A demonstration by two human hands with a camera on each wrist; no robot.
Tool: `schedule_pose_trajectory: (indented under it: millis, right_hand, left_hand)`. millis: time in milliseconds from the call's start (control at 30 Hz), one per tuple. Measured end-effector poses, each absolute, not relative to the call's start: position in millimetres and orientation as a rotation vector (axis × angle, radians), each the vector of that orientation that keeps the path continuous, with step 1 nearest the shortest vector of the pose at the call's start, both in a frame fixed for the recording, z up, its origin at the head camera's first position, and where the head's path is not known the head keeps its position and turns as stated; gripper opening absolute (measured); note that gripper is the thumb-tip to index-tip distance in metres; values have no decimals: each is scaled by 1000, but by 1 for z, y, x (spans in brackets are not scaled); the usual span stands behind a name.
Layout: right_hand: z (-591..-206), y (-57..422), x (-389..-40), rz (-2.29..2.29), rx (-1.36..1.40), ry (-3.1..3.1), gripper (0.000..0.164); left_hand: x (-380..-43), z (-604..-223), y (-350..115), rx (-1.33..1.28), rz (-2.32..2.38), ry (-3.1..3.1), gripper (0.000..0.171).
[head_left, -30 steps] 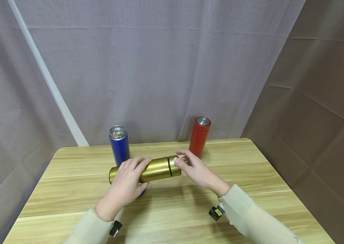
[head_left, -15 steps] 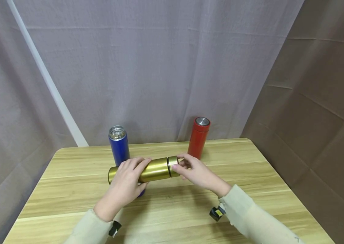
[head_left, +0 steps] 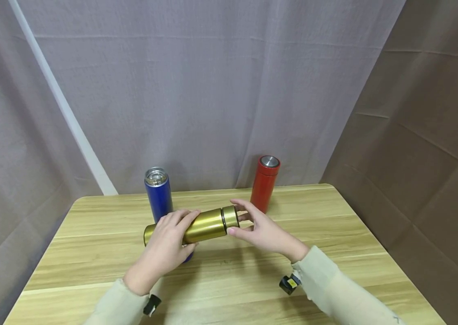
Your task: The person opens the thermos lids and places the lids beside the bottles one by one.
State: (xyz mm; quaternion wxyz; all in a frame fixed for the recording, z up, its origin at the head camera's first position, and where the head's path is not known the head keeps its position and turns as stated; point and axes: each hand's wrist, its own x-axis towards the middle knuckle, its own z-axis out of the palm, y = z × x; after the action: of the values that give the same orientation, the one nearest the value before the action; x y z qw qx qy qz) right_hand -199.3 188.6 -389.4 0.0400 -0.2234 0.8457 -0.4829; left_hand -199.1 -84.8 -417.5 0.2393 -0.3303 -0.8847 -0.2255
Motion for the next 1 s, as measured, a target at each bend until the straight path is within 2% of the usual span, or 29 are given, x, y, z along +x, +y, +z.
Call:
schedule_pose_trajectory:
  millis: [300,533,867,1000]
  right_hand:
    - [-388,186,-197,-1429,-498,2601,51]
    - [-391,187,-198,-1398,-485,2592,54]
    - [-393,192,-198,-1436,-685,2586,58]
    - [-384,189,-192,-1398,-675,2626,59]
  left_hand:
    - [-197,-418,-84,-942,-570,-2396,84]
    - [-197,-418,-84,-946,-551,-2406,84]
    - [-197,-419,-85,-930,-586,-2430,86]
    - [-196,-419,-85,-932,-603,-2440,85]
